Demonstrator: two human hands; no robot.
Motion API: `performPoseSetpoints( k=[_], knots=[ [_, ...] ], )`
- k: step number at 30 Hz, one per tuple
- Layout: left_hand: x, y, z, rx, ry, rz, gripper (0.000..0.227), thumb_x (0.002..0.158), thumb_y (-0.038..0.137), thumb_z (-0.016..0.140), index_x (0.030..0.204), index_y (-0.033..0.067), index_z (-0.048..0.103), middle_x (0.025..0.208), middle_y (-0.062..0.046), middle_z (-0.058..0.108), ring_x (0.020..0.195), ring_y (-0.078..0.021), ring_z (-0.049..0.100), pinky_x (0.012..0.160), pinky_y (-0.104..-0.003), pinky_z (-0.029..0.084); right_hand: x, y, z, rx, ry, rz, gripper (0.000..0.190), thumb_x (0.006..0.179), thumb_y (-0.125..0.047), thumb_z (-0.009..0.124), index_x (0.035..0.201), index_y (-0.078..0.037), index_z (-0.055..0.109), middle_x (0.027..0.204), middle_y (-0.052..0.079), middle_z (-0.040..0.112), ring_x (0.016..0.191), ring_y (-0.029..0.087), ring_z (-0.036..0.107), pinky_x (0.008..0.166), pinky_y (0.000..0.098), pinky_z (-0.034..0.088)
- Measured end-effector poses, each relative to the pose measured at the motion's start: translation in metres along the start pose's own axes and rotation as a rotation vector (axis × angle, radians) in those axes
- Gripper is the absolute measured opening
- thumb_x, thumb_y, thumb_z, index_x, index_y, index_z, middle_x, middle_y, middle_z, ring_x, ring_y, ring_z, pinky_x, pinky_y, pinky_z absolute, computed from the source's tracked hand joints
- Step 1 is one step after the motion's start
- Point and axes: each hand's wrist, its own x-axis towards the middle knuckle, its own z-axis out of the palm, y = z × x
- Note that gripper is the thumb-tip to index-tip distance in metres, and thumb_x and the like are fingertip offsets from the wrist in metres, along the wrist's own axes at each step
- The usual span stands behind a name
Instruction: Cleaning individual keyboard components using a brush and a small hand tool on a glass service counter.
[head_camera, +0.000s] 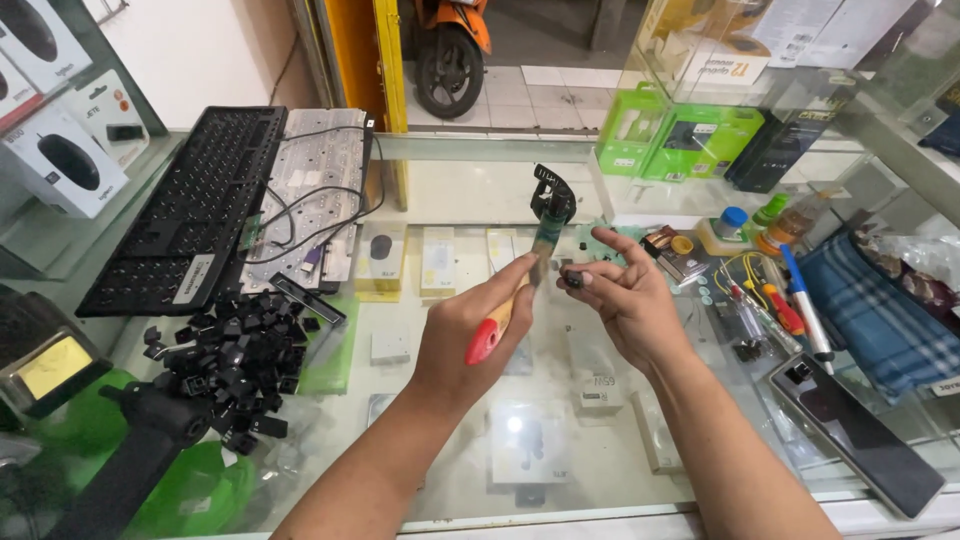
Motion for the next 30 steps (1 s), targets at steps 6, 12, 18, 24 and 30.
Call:
performPoseSetpoints(
  k=[6, 12, 18, 24, 30],
  knots=[
    [0.009, 0.005, -0.002, -0.029, 0.08, -0.042, 0.029, 0.102, 0.011, 0.062, 0.129, 0.0044, 0.072, 0.099, -0.028, 0.077, 0.086, -0.0421, 0.078, 0.069, -0.046, 0.065, 0.001, 0.0, -0.004, -0.025, -0.009, 0.011, 0.07, 0.088, 0.014, 0.066, 0.152, 0.005, 0.04, 0.095, 0.023, 0.076, 0.091, 0.034, 0.078, 0.084, 0.0461, 0.067],
    [-0.001, -0.011, 0.02, 0.015, 0.048, -0.303, 0.035, 0.101, 0.033, 0.054, 0.13, 0.0197, 0.069, 0.096, -0.002, 0.079, 0.085, -0.0201, 0.075, 0.079, -0.032, 0.053, 0.0, -0.015, -0.007, -0.083, 0.07, 0.149, 0.064, 0.088, 0.002, 0.068, 0.147, -0.002, 0.043, 0.104, 0.019, 0.073, 0.101, 0.027, 0.074, 0.102, 0.0419, 0.061],
    [0.001, 0.009, 0.011, -0.394, -0.161, -0.387, 0.043, 0.105, 0.041, 0.056, 0.143, 0.0237, 0.068, 0.109, 0.002, 0.08, 0.101, -0.0017, 0.066, 0.089, -0.02, 0.05, 0.0, -0.017, -0.01, -0.367, 0.057, 0.109, 0.063, 0.102, -0.005, 0.061, 0.158, 0.002, 0.033, 0.118, 0.021, 0.065, 0.117, 0.02, 0.067, 0.113, 0.0382, 0.057],
    [0.008, -0.061, 0.03, 0.168, 0.268, -0.191, 0.036, 0.109, 0.034, 0.053, 0.143, 0.0335, 0.061, 0.129, 0.004, 0.079, 0.105, -0.0193, 0.082, 0.071, -0.034, 0.063, 0.027, 0.015, -0.082, -0.773, -0.196, -0.182, 0.023, 0.117, -0.011, 0.051, 0.126, 0.01, 0.058, 0.173, 0.013, 0.036, 0.152, 0.032, 0.048, 0.117, 0.0527, 0.049],
    [0.007, -0.071, 0.046, 0.441, 0.17, -0.18, 0.035, 0.107, 0.043, 0.049, 0.139, 0.0351, 0.06, 0.115, 0.005, 0.082, 0.087, -0.0315, 0.079, 0.064, -0.052, 0.058, -0.008, -0.022, 0.018, -1.043, -0.249, -0.254, 0.023, 0.118, 0.0, 0.054, 0.133, 0.009, 0.068, 0.135, 0.016, 0.064, 0.168, 0.03, 0.035, 0.133, 0.0478, 0.037]
  ],
)
